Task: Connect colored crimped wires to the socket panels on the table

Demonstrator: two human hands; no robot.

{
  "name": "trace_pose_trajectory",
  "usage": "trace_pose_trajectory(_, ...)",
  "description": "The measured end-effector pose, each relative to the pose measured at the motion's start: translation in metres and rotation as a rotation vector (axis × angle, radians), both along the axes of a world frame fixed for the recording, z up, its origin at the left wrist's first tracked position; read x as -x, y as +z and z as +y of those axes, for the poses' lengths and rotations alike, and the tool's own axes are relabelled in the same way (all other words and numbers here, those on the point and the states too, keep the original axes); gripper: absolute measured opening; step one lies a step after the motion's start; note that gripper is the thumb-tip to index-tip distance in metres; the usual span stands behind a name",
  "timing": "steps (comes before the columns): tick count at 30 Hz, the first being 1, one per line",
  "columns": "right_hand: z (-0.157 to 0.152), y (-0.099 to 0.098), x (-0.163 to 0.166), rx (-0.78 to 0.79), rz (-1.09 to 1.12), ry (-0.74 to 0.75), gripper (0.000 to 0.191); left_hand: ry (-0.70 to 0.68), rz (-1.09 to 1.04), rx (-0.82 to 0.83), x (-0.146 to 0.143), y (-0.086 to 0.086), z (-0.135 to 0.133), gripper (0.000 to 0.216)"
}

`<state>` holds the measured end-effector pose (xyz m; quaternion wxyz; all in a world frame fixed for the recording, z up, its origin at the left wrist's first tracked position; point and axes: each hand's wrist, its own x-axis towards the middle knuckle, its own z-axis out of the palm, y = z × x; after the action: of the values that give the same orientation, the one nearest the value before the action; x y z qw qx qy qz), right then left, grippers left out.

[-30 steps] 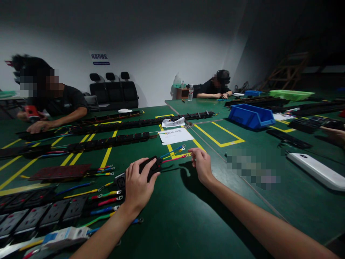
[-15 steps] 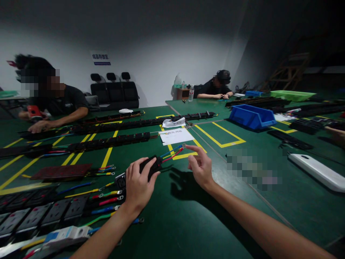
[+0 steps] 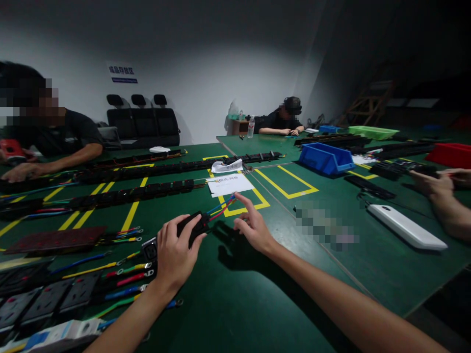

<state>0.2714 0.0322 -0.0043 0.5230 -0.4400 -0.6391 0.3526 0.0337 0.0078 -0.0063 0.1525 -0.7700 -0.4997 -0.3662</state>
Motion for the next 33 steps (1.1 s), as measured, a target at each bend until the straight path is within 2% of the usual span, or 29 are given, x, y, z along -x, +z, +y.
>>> trace_pose_trajectory(6,-0.003,0.0,0.0,-0.049,-0.022,0.01,0.075,0.002,0.021,0.019,0.0,-0.001,0.0,0.042)
trace_pose_trajectory(15,0.009,-0.012,-0.002,0.106,-0.005,0.044,0.081,-0.002,0.033,0.03,-0.002,0.001,-0.001,0.042)
trace_pose_trajectory(21,0.014,-0.015,0.0,0.185,0.172,0.005,0.098,0.007,0.032,0.031,-0.001,-0.001,-0.001,0.043)
trace_pose_trajectory(24,0.017,-0.018,-0.001,0.198,0.208,-0.008,0.087,0.007,0.028,0.033,0.0,-0.001,-0.001,0.043)
trace_pose_trajectory(29,0.018,-0.021,-0.002,0.159,0.078,-0.01,0.05,0.013,0.036,0.044,-0.002,-0.001,-0.001,0.043)
trace_pose_trajectory(33,0.017,-0.022,-0.003,0.12,0.01,-0.07,0.049,0.016,0.037,0.052,-0.002,0.0,-0.001,0.044)
